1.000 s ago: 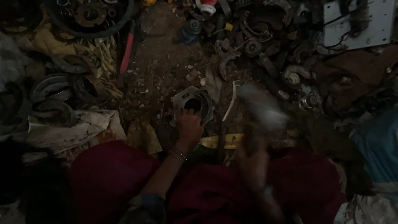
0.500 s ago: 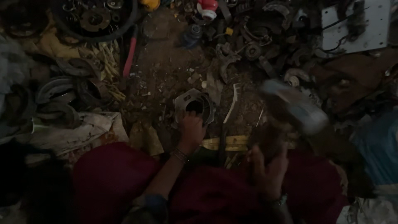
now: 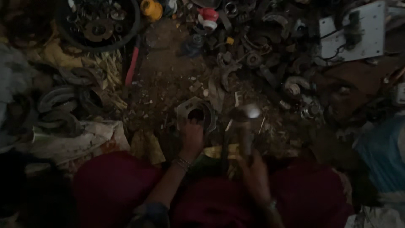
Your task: The person sits on the floor and repeatedly strikes a metal part with a hammer. They hold the part steady with one hand while striking it with the other, occasionally repositioning the part.
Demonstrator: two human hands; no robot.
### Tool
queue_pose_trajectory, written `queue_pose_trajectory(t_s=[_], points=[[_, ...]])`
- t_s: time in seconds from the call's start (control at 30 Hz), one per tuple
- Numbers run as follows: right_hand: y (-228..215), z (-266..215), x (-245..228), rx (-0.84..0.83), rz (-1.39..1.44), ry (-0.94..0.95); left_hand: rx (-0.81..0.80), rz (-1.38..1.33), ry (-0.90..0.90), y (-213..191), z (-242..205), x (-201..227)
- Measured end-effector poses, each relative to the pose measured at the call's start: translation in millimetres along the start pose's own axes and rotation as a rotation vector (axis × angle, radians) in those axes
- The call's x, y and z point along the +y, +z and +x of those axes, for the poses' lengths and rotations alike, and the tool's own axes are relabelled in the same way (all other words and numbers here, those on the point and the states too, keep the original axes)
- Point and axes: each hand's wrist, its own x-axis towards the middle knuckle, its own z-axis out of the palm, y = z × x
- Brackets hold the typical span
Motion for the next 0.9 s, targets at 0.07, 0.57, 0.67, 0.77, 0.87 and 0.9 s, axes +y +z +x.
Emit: queue_pose_trajectory(t_s=[0.07,0.57,0.67,0.77,0.87,0.9], points=[[-12.5,-15.5,-5.1,0.087,0.055,-0.078,0.077,-0.017,0.04,-9.8,-1.3,2.5],[26.9,20.0,25.1,-0.199,0.162,0.045,0.046,0.088,-0.015,-19.7,0.1,-9.4],[5.3,14.1,14.6,-0.001,0.137,-0.268,0.021,0.012,-0.045,-25.3,2.9,-10.1],[-9.8,-1.1,3.9,0.169,0.117,-0.372,0.052,-0.064,-0.055,-40.8,-2.0,-1.1],[-26.1,-5.9,1.3,0.308,0.251,-0.531,-0.157,0.098,-0.005,-60.3,3.5,9.3],[-27.3,-4.4,2.7,0.352,0.31,-0.618,-0.085,0.102,0.024,-63.7,4.9,12.7]])
